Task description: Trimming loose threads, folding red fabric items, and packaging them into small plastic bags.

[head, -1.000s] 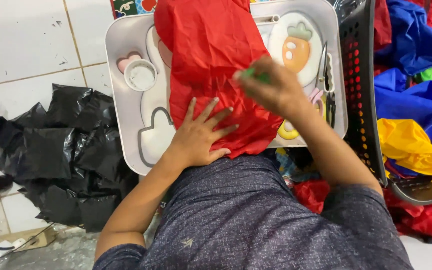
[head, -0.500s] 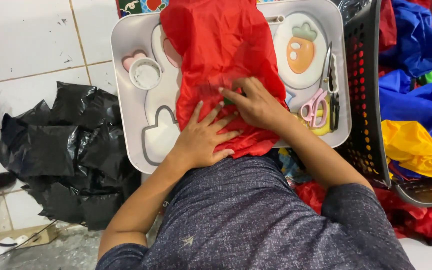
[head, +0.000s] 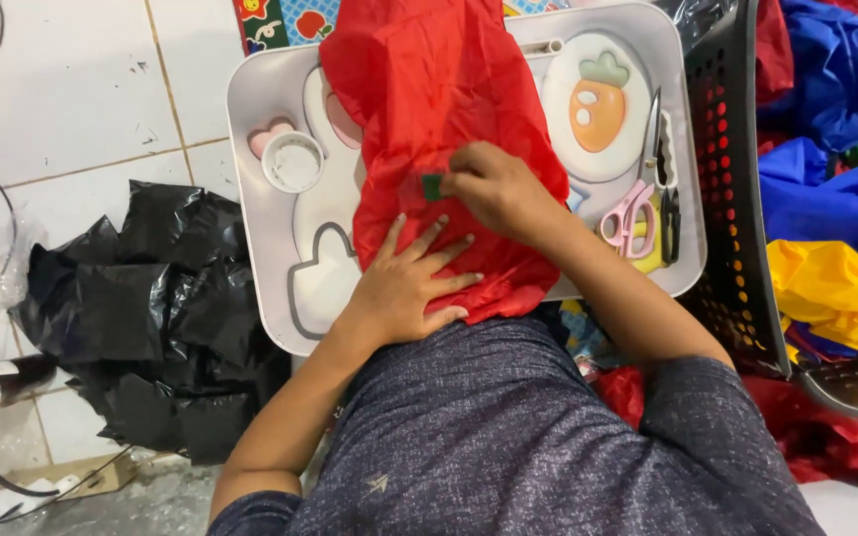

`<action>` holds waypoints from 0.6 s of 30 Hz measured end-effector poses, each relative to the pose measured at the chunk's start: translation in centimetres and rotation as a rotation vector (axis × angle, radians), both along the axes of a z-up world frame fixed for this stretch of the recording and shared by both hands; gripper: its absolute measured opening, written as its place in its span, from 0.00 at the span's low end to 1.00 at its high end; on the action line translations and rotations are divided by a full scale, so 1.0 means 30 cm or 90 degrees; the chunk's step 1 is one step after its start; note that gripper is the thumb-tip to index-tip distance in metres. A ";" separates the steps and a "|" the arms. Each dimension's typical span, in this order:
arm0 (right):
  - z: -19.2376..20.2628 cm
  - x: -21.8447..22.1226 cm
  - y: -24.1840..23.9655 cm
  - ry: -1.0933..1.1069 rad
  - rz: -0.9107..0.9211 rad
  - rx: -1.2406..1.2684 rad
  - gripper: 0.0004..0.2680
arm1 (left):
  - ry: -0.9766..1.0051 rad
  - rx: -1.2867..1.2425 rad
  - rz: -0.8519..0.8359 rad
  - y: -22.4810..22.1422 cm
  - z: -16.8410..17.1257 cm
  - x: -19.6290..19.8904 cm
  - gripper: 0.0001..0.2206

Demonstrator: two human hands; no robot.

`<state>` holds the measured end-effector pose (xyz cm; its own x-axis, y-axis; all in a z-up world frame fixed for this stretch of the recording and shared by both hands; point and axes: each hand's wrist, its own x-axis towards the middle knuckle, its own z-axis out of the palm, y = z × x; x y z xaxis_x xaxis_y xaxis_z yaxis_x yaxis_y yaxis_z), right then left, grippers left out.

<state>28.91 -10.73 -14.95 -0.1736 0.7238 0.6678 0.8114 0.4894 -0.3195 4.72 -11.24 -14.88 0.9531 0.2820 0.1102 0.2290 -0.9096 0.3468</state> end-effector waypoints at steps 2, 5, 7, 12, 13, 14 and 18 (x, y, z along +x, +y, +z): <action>0.035 -0.009 -0.034 -0.096 0.046 0.012 0.06 | -0.016 -0.011 0.000 0.004 0.011 0.000 0.23; -0.047 0.040 -0.074 -0.048 -0.010 -0.094 0.02 | -0.074 -0.210 0.060 -0.006 0.012 -0.021 0.31; -0.010 0.026 -0.101 0.011 0.013 -0.131 0.03 | -0.135 -0.320 0.128 0.005 0.043 -0.030 0.29; 0.053 -0.024 -0.141 0.053 0.046 -0.166 0.04 | -0.211 -0.335 0.306 0.019 0.138 -0.004 0.25; 0.054 -0.027 -0.144 0.038 0.050 -0.160 0.03 | -0.151 -0.160 0.318 0.031 0.110 0.007 0.25; 0.055 -0.031 -0.146 0.024 0.054 -0.154 0.03 | -0.091 0.014 0.324 0.044 0.081 0.017 0.25; 0.051 -0.023 -0.164 0.025 0.039 -0.150 0.02 | -0.071 0.202 0.363 0.047 0.024 0.047 0.20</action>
